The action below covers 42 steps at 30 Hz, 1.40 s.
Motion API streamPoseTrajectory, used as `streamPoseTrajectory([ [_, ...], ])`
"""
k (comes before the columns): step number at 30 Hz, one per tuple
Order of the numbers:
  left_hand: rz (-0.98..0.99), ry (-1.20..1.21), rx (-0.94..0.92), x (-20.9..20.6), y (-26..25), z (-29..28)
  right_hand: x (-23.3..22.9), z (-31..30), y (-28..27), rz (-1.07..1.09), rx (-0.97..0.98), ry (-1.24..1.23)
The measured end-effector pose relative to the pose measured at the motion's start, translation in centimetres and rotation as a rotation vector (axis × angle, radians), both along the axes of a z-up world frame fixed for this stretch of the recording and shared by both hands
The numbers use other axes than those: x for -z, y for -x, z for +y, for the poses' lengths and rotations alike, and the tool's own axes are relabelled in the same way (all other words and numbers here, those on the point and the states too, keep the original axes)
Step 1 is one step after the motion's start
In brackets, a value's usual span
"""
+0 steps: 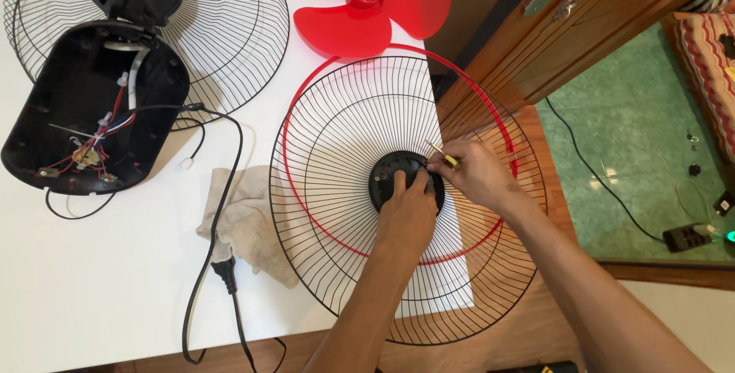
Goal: The person disassembles two electric fans on a white table. They remove the front grille and blades from a red fan, then use a screwdriver to open the base of a black fan. They also remove the front grille from the black fan.
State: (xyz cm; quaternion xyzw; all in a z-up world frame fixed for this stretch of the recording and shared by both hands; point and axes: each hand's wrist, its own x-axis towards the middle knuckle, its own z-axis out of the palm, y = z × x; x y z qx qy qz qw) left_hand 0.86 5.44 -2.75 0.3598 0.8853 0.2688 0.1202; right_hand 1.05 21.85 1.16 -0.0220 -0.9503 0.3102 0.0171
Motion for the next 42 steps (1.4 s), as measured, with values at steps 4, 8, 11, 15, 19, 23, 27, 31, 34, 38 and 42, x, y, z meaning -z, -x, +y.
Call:
streamPoseTrajectory([
  [4, -0.001, 0.001, -0.006, 0.1, -0.1, 0.0, 0.6, -0.4, 0.0, -0.038, 0.063, -0.067],
  [8, -0.015, -0.002, -0.006, -0.1, 0.0, 0.1, 0.2, -0.6, -0.1, -0.193, 0.179, -0.113],
  [11, -0.025, 0.005, 0.007, -0.2, -0.1, 0.0, -0.1, -0.2, -0.4, -0.054, 0.137, -0.030],
  [15, -0.037, -0.010, 0.009, -0.1, -0.1, -0.1, 0.4, 0.1, -0.5, 0.003, 0.045, -0.019],
  [19, -0.006, -0.021, 0.023, 0.3, 0.0, -0.2, 1.0, -0.5, -0.2, -0.050, 0.153, -0.037],
  [23, -0.005, -0.085, -0.020, 0.3, -0.3, -0.2, 0.4, -1.3, -0.2, -0.029, 0.163, -0.104],
  [27, -0.080, -0.132, 0.003, -0.1, 0.8, -0.9, -1.0, -1.7, -0.9, -0.048, 0.176, -0.136],
  [31, -0.183, -0.314, -0.110, -0.9, 2.4, -3.0, -2.6, -1.9, -2.1, -0.025, 0.161, -0.135],
  [34, -0.139, -0.327, -0.153, -1.5, 3.3, -4.4, -2.9, -2.6, -3.3, -0.047, 0.063, -0.136],
  [38, -0.101, -0.208, -0.074, -1.6, 2.9, -5.7, -2.2, -4.4, -3.7, -0.159, -0.012, -0.255],
  [42, -0.056, -0.127, -0.005, -1.1, 2.1, -5.7, -1.1, -5.5, -3.5, -0.086, -0.087, -0.293],
])
